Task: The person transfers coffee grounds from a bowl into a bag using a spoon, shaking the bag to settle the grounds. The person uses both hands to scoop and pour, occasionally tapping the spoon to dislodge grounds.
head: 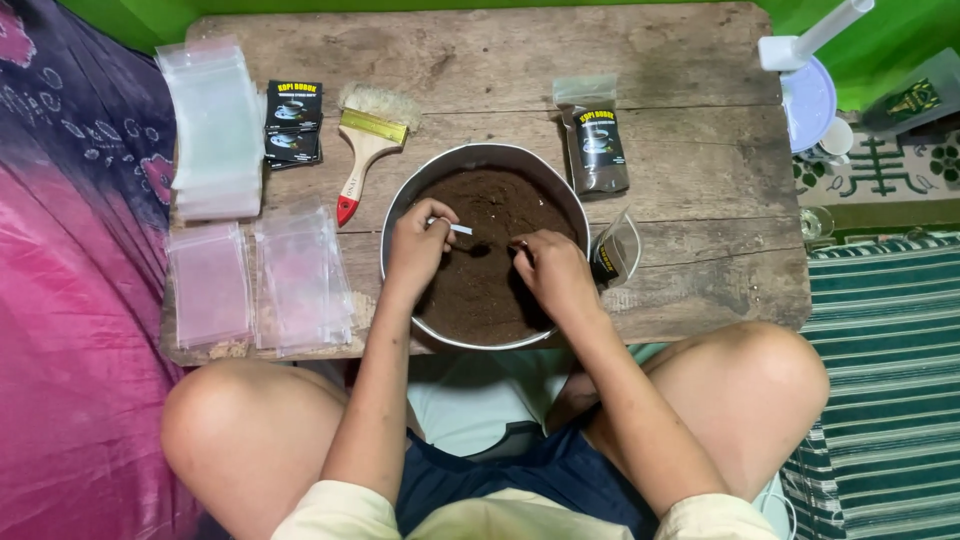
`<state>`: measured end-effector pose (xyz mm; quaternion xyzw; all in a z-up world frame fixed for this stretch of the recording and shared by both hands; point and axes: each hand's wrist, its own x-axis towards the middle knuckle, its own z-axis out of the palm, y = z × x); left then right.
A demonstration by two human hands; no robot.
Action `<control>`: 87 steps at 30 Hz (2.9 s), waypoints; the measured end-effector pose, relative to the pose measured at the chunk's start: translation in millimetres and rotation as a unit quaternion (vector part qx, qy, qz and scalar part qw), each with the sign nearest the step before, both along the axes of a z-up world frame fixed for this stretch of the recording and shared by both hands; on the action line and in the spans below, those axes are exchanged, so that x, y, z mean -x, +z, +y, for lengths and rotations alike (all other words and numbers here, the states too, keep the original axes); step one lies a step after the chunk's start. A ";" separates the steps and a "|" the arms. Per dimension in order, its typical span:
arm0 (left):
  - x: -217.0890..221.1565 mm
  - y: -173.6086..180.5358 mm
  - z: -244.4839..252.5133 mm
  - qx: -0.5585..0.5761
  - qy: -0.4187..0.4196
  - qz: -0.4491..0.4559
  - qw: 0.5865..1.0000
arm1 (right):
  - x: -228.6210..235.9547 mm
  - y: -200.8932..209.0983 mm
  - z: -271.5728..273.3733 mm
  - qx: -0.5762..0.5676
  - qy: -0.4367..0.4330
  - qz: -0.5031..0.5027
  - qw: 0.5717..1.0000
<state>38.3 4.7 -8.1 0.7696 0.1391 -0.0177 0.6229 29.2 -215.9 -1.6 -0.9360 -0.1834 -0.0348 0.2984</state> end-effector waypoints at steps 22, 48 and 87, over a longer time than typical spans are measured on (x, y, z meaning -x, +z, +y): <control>7.4 46.8 -20.8 0.038 0.044 -0.085 0.995 | 29.9 113.6 -36.7 -0.145 0.093 -0.188 0.967; 6.3 85.8 -129.5 0.068 -0.061 -0.083 0.992 | -1.9 -3.0 -86.5 -0.380 -0.081 0.074 0.918; 25.6 99.0 -68.3 -0.130 -0.038 -0.278 0.951 | 18.1 1.9 -85.1 -0.413 -0.008 0.043 0.910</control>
